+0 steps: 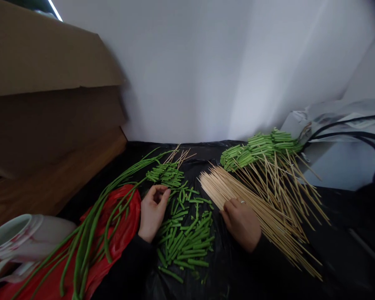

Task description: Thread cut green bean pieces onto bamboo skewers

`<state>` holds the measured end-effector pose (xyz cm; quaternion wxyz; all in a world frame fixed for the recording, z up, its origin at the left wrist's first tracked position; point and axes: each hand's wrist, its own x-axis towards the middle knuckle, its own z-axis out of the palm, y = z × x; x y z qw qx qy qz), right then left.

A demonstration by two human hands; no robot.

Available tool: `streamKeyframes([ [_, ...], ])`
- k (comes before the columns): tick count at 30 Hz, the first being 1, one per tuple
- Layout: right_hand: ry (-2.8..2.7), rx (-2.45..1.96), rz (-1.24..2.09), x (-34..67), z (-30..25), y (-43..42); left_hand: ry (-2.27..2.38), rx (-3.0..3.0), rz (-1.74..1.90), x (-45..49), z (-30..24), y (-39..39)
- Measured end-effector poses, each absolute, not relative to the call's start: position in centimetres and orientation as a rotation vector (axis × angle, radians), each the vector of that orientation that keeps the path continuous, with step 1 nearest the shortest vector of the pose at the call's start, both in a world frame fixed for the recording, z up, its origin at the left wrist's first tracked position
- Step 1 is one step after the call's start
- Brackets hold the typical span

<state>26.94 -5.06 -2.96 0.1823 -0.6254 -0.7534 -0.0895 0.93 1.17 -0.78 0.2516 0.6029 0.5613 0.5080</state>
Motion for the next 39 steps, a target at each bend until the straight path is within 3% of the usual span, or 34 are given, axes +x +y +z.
streamKeyframes([
  [11,-2.118,-1.801,-0.376,26.5,-2.2,-5.2,1.596,1.856,1.209,1.2,-1.5,0.6],
  [19,-2.044,-1.464,-0.203,25.6,-2.1,-6.4,1.662,1.78,1.23,0.5,-1.2,0.9],
  [35,-2.204,-1.394,-0.246,24.8,-0.1,-7.3,1.197,1.368,1.204,2.7,-1.1,-0.1],
  [39,-2.31,-1.347,-0.339,23.2,0.1,-6.6,1.14,1.54,1.067,3.0,-0.8,-0.9],
])
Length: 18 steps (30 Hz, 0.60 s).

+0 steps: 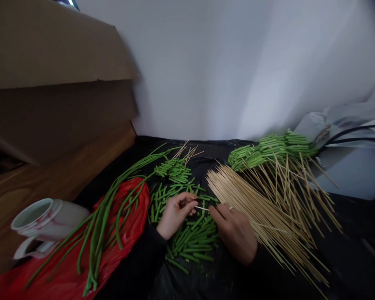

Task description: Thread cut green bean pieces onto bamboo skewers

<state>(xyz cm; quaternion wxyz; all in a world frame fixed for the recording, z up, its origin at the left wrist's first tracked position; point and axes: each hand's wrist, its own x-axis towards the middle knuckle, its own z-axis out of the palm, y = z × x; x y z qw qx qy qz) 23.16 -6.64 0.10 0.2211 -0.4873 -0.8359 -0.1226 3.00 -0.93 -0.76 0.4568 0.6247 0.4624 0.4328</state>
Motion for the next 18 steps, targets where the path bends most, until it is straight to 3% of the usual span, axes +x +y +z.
streamKeyframes([
  [8,-2.101,-1.719,-0.507,25.1,1.2,-3.9,1.399,2.428,0.686,2.3,5.3,1.2],
  [18,-1.99,-1.681,-0.393,25.8,-0.8,-4.9,1.302,2.652,0.515,6.4,0.5,5.4],
])
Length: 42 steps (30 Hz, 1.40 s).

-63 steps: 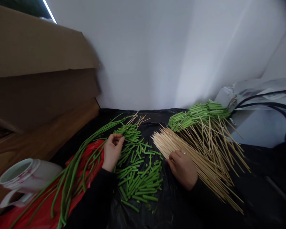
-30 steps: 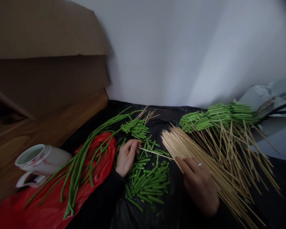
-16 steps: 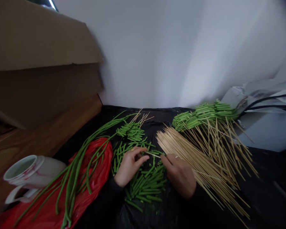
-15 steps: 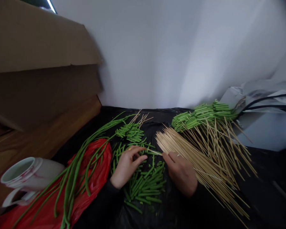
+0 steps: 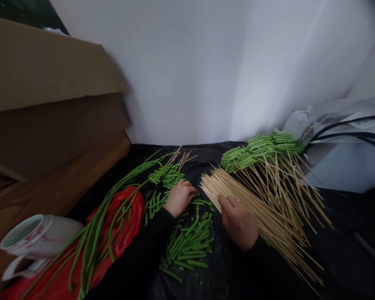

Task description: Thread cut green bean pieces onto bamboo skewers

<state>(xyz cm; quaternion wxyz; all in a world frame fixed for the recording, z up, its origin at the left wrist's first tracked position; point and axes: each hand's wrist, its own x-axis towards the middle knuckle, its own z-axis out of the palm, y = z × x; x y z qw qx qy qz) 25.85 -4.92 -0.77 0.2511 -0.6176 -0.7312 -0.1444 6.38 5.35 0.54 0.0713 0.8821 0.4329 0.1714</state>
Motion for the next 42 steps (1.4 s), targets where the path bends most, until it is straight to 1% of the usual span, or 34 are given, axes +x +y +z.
streamKeyframes([
  [7,-1.999,-1.668,-0.34,25.8,-0.3,-5.3,1.15,2.619,0.357,5.4,0.5,4.1],
  [12,-1.981,-1.654,-0.268,25.3,-0.6,-5.3,1.102,2.617,0.497,4.8,0.0,2.8],
  [18,-1.962,-1.66,-0.269,24.9,-0.9,-5.0,1.173,2.407,0.726,3.6,0.3,1.8],
  [20,-1.965,-1.652,-0.275,24.4,-0.7,-4.7,1.156,2.411,0.727,3.4,0.2,1.9],
  [26,-1.999,-1.581,-0.31,22.2,-0.1,-3.9,1.163,2.594,0.573,3.6,-1.1,2.2],
  [31,-2.011,-1.528,-0.34,22.2,-1.3,-4.3,1.238,2.631,0.592,3.7,-1.2,1.8],
  [34,-1.965,-1.513,-0.356,23.2,-1.7,-4.6,1.264,2.456,0.778,3.3,-0.6,1.6],
  [38,-1.942,-1.45,-0.35,23.7,-1.5,-4.7,1.17,1.836,1.068,2.9,0.2,1.5],
  [42,-1.958,-1.343,-0.38,23.2,-1.3,-5.0,0.939,1.176,1.029,3.0,0.4,1.1],
])
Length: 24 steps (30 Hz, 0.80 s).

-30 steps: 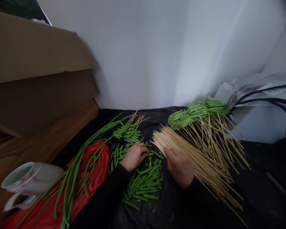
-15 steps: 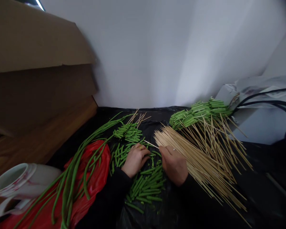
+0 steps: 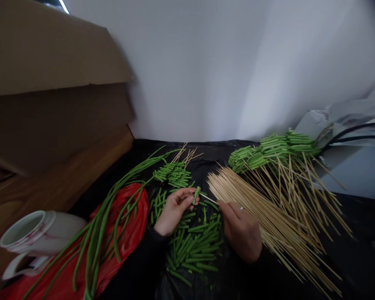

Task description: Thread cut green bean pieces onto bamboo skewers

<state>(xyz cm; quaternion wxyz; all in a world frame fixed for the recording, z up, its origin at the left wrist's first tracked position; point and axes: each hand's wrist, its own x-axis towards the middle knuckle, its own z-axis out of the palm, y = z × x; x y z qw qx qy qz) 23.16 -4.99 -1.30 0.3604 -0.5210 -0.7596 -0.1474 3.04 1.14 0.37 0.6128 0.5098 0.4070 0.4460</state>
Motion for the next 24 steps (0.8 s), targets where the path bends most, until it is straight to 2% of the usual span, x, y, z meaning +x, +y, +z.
streamKeyframes([
  [6,-1.982,-1.327,-0.401,22.75,-1.37,-5.35,0.822,0.693,1.014,3.09,-0.13,1.05],
  [24,-2.001,-1.398,-0.369,22.69,-1.8,-5.22,0.815,0.658,0.987,3.36,-0.41,0.91],
])
